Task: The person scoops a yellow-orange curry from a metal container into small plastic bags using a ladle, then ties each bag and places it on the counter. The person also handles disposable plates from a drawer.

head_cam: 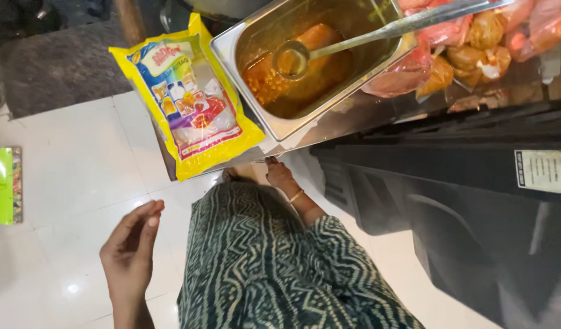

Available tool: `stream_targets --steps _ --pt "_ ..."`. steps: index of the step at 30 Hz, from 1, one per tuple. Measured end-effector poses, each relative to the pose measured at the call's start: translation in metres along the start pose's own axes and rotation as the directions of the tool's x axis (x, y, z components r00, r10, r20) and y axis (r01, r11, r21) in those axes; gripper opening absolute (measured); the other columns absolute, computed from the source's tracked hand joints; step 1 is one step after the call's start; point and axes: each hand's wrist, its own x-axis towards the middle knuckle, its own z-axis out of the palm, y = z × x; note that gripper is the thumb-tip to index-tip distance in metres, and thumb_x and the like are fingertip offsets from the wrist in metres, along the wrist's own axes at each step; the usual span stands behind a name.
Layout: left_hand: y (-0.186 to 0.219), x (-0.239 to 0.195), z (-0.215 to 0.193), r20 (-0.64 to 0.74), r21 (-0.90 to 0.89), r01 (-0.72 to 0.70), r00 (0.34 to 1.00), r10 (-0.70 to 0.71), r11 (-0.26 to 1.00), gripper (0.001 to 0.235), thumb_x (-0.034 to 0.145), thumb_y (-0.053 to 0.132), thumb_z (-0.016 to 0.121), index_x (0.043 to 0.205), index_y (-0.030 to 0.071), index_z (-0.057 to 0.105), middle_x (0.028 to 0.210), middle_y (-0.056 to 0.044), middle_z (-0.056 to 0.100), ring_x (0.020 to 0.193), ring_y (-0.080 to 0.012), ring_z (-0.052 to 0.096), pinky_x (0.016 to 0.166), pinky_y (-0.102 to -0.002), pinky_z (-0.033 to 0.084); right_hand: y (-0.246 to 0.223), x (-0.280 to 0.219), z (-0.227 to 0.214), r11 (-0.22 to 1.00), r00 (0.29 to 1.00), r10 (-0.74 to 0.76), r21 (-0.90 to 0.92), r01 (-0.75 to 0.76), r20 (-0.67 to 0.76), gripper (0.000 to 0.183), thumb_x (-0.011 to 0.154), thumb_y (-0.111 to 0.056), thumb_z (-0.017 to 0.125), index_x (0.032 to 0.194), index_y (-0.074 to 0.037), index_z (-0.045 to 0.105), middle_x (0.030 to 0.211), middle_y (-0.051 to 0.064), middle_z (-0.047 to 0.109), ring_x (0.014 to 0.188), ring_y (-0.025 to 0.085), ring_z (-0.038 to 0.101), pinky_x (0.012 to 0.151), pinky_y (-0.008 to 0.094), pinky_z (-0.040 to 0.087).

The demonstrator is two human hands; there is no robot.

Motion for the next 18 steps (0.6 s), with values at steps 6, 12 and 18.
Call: stream_targets --steps 6,12,18 --pt "-0.049 -0.053 0.012 0.069 0.107 0.149 0.985 -0.157 0.983 0.033 0.096 0.009 0.065 0.127 -0.001 0.068 0.118 -0.011 0.076 0.111 -0.0174 0.070 0.099 -0.031 0.054 0.013 0.008 0.014 0.999 0.998 -0.019 0.030 0.021 -0.061 0.064 0.087 -0.008 0.059 0.150 -0.015 0.048 0.151 0.018 0.052 0.117 0.045 0.063 0.102 0.049 0.052" --pt "-0.107 -0.066 0.019 0.276 0.162 0.141 0.944 -0.182 0.977 0.037 0.097 0.015 0.064 0.132 0.005 0.066 0.122 -0.008 0.076 0.114 -0.0165 0.070 0.098 -0.032 0.055 0.017 -0.052 0.054 0.995 0.987 -0.039 0.089 0.054 -0.158 0.078 0.074 -0.017 0.076 0.144 -0.009 0.044 0.146 0.023 0.048 0.116 0.046 0.059 0.098 0.048 0.051" --pt "-0.217 -0.029 0.068 0.394 0.191 -0.037 0.918 -0.042 0.981 0.030 0.098 0.014 0.064 0.126 0.004 0.069 0.127 -0.010 0.073 0.112 -0.0198 0.071 0.097 -0.033 0.056 0.030 -0.142 0.082 0.987 0.999 -0.038 0.157 0.042 -0.030 0.065 0.079 -0.019 0.076 0.137 -0.008 0.050 0.141 0.026 0.052 0.116 0.043 0.060 0.098 0.046 0.052"
